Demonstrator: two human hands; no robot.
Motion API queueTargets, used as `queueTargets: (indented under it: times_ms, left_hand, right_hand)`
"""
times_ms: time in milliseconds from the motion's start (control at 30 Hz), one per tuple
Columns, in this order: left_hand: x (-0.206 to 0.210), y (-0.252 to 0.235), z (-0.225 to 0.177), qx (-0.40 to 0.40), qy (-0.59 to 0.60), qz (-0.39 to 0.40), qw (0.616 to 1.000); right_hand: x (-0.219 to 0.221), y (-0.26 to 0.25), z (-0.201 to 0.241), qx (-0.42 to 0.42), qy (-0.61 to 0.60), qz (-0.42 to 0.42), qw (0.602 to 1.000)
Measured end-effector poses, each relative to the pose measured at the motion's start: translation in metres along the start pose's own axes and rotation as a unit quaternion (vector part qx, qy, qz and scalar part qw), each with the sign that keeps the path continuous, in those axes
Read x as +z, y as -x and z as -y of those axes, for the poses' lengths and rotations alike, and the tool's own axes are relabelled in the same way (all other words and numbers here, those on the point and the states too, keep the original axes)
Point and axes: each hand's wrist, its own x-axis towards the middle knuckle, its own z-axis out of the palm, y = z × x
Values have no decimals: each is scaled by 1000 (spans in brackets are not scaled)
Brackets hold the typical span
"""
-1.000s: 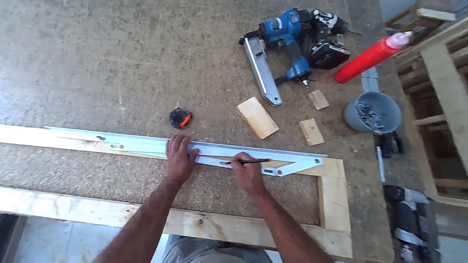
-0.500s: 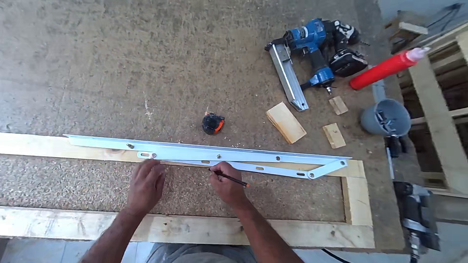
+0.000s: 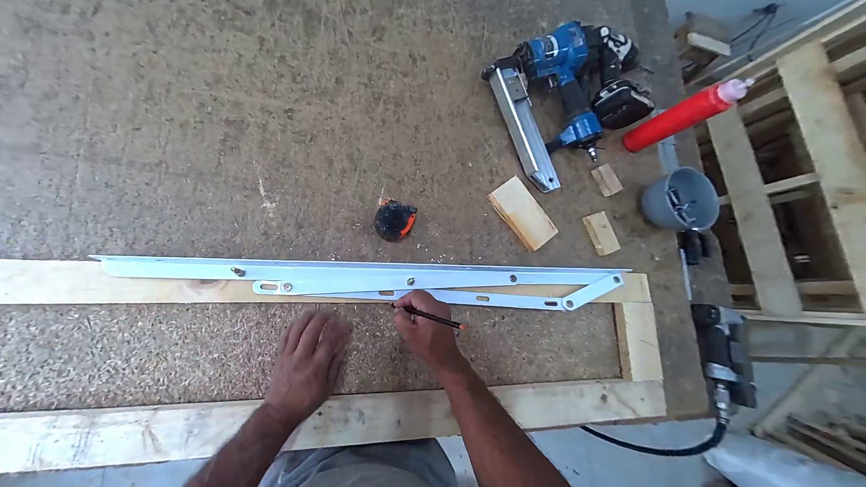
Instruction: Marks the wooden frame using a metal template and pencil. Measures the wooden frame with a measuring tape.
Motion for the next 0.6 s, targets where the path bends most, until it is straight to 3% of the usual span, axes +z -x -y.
queueTargets:
  times_ms: [67, 267, 600]
  left_hand:
    - [13, -16, 10, 7, -64, -31, 997]
    - [28, -22, 14, -41, -126, -18, 991]
    - [31, -20, 14, -40, -128, -18, 991]
  right_hand:
    - [4, 3, -6, -40, 9, -12, 999]
    - [18, 9, -22, -138, 30, -71, 987]
    - [24, 8, -24, -144, 32, -75, 986]
